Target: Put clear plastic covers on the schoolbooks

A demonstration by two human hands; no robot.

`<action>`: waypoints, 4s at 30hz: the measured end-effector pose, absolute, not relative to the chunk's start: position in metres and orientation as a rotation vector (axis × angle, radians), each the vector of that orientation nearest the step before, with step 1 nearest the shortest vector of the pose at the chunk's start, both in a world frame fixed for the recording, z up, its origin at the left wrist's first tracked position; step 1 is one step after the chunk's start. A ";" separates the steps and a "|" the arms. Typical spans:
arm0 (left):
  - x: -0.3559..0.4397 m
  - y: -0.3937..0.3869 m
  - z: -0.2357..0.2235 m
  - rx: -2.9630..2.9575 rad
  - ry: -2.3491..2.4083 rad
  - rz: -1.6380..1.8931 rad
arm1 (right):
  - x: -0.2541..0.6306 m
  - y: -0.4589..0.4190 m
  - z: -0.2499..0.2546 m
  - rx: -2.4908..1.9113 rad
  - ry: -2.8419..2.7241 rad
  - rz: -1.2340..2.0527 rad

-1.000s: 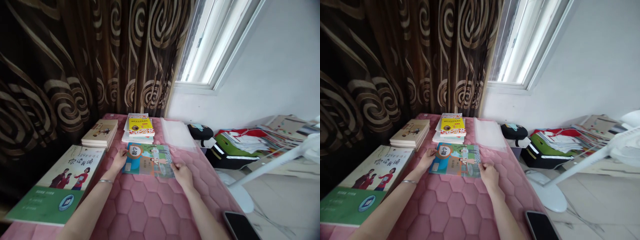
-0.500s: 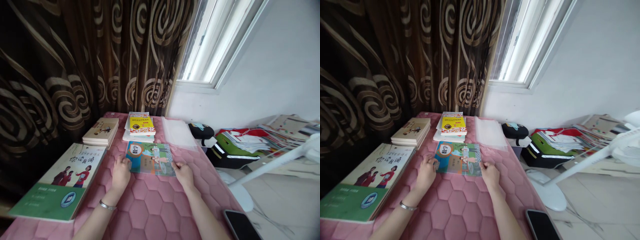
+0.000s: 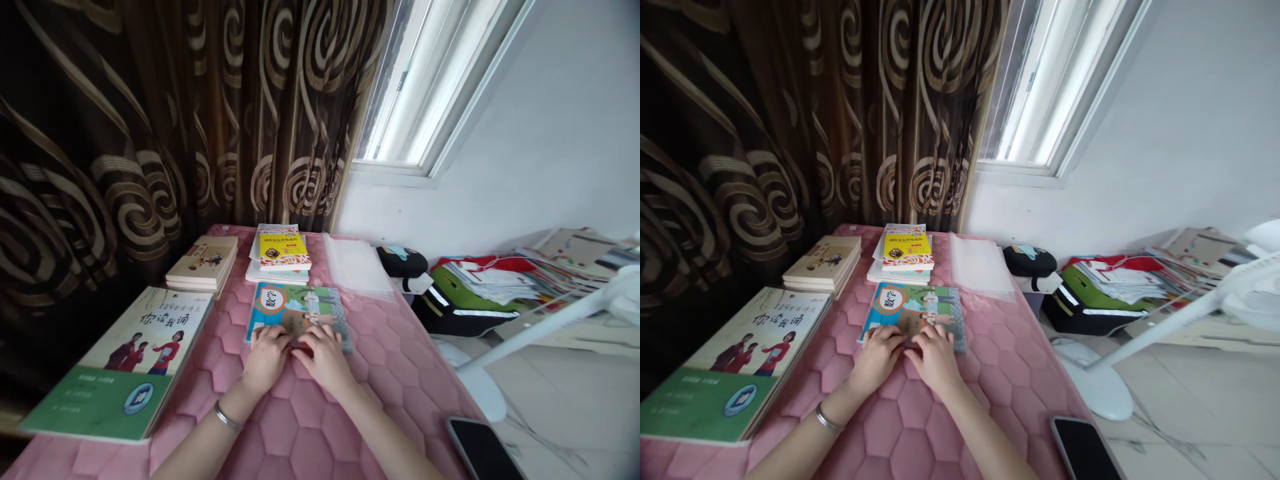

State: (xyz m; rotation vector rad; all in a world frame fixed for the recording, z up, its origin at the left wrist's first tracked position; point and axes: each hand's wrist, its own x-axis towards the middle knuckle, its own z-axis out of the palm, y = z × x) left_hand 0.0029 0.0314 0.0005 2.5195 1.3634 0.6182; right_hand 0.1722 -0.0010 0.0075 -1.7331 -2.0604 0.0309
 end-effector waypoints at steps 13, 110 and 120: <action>-0.043 0.048 0.015 2.412 1.505 0.563 | 0.235 -0.011 -0.009 -1.805 -1.924 0.071; -0.049 0.058 0.006 2.013 1.952 0.514 | 0.200 -0.017 -0.005 -2.340 -1.853 0.242; -0.030 0.059 -0.007 1.826 1.448 0.932 | 0.193 -0.013 -0.017 -2.093 -1.543 0.403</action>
